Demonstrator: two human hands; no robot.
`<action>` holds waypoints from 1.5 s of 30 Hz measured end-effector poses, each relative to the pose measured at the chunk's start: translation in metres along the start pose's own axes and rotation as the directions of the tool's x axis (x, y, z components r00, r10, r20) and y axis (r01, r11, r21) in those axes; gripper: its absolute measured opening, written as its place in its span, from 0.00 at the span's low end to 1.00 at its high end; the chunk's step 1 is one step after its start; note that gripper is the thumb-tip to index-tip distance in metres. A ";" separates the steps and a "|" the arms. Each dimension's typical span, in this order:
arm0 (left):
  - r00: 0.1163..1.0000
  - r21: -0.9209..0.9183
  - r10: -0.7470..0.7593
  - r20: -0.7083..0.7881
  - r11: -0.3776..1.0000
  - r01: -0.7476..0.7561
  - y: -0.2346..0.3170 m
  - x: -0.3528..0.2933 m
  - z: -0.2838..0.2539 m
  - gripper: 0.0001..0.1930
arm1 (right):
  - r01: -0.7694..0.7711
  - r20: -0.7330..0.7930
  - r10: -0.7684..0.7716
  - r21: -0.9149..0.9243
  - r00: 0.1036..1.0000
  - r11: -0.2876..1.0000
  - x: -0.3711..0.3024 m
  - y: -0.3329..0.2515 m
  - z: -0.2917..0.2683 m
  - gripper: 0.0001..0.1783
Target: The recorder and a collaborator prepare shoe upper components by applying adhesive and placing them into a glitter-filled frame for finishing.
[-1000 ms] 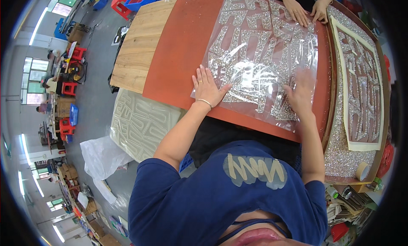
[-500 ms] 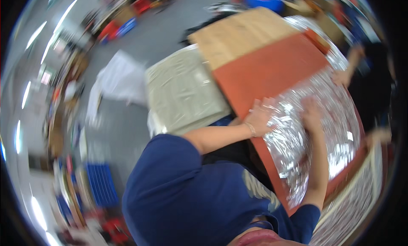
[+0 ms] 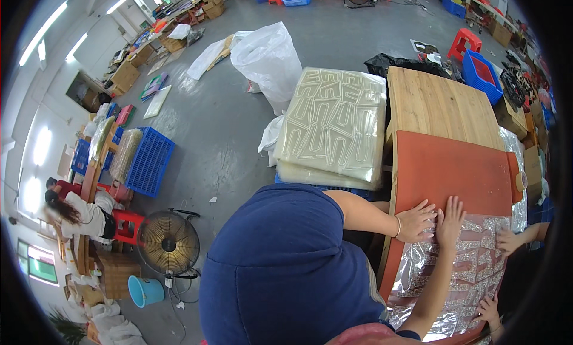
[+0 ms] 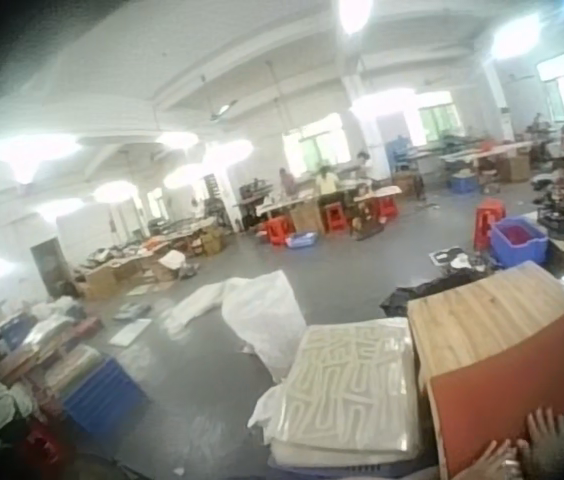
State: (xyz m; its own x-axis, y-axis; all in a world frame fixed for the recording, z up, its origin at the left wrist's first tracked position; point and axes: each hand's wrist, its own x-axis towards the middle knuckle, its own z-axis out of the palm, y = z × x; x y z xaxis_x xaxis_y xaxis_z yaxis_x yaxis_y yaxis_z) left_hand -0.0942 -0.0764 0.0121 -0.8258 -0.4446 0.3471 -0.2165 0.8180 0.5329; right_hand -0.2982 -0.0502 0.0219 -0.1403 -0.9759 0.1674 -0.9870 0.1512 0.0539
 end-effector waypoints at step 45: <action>0.561 0.660 -0.822 0.101 0.477 0.580 -0.265 -0.165 -0.047 0.42 | -0.002 -0.266 0.108 0.372 0.958 0.928 -0.199 -0.163 -0.056 0.17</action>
State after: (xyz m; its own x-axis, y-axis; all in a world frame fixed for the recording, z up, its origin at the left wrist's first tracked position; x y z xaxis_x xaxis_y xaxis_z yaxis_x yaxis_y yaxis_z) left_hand 0.1243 -0.2373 -0.1503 -0.3379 -0.8846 -0.3215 -0.9261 0.3734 -0.0540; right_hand -0.1053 0.1279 0.0350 -0.2202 -0.8767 0.4277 -0.9451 0.0833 -0.3159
